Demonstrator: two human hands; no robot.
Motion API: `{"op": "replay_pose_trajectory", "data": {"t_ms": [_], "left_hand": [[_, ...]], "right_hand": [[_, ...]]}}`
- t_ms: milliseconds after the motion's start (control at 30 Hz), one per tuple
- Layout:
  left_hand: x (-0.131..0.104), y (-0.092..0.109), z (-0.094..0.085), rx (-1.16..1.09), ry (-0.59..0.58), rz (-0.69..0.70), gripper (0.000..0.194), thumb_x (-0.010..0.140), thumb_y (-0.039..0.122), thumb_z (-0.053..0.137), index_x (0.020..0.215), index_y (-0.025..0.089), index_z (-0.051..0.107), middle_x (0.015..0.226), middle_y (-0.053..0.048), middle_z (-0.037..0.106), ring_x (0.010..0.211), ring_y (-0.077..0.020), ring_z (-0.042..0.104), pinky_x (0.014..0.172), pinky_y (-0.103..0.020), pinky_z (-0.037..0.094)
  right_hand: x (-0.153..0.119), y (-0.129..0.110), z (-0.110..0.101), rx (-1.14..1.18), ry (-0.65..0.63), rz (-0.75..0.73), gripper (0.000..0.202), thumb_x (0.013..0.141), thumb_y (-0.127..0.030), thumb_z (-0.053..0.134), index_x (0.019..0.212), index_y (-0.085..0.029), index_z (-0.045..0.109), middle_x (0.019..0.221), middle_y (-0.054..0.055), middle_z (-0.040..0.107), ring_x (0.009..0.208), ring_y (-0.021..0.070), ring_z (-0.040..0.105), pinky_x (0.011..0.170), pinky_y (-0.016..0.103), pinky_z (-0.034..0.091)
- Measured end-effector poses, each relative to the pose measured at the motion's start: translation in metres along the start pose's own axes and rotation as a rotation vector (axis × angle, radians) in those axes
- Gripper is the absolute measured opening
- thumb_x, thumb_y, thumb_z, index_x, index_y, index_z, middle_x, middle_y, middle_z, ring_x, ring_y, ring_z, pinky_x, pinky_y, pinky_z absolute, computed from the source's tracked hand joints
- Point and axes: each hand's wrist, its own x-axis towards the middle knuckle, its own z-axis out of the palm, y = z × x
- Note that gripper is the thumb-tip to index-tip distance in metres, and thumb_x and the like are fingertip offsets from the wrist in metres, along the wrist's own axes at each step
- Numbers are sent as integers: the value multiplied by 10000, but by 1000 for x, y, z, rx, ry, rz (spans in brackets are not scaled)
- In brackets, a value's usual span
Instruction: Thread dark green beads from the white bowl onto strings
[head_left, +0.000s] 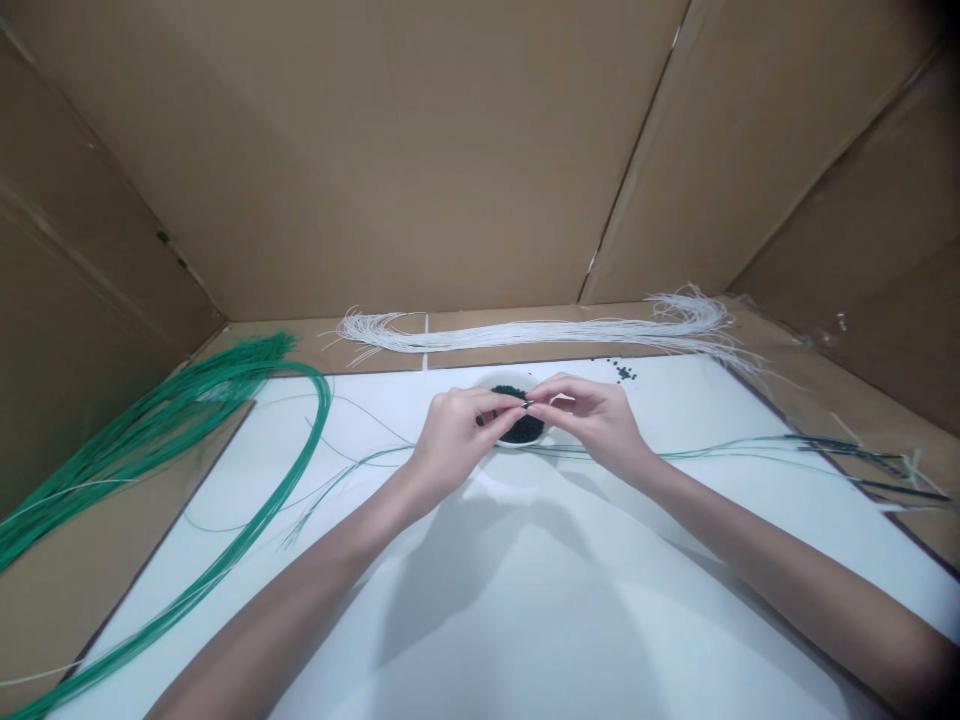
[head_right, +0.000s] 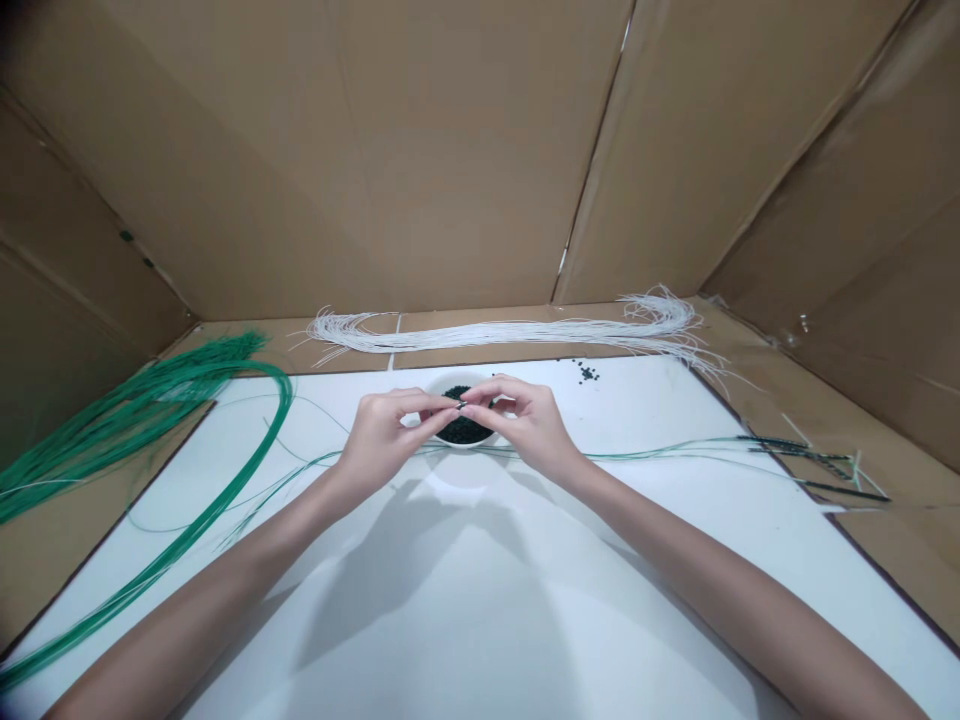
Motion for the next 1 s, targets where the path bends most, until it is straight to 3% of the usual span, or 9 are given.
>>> {"op": "replay_pose_trajectory", "data": {"t_ms": [233,467,667,800,933,1000], "left_hand": [[1,-7,2,53,48,49,167,747,279,587,875,232,682,714,18,683,588,-96,547,598,-196,410],[1,-12,5,143,35,76,132,752,276,578,774,213,691,670,13,671,560,-95,536,636,-215,403],[5,-10,-2,27,-74,-63,128,742,255,551,767,194,661,690,23,671,628,-104,590,612,-187,423],[6,-13,-4,-30,-66,-132,152,730,266,542,794,182,652,706,10,670,677,-118,607,614,-183,445],[7,-18,-5,-6,-69,-144,196,753,271,510,848,197,665,781,0,688,685,-132,612,646,-207,451],[8,-20,-6,-7,-65,-152,187,752,276,517,814,197,676,789,3,691,697,-134,615,657,-206,449]], "right_hand": [[1,-3,-4,-238,-70,-118,137,745,-260,569,777,-179,675,758,52,640,652,133,558,572,265,460],[0,-3,-3,-418,-79,-258,133,771,-200,521,780,-175,652,731,39,625,567,98,504,523,238,430],[3,-2,-2,-446,-58,-210,135,772,-217,516,749,-169,641,718,38,620,595,109,524,531,237,429],[8,0,-5,-441,-53,-161,154,770,-254,518,744,-166,642,734,43,626,619,116,538,547,239,436],[17,3,-7,-427,-154,-46,265,709,-294,587,939,-167,618,828,47,634,630,117,556,577,240,464],[23,5,-6,-522,-276,33,287,670,-257,619,940,-158,620,810,43,642,625,118,564,588,233,460]]}}
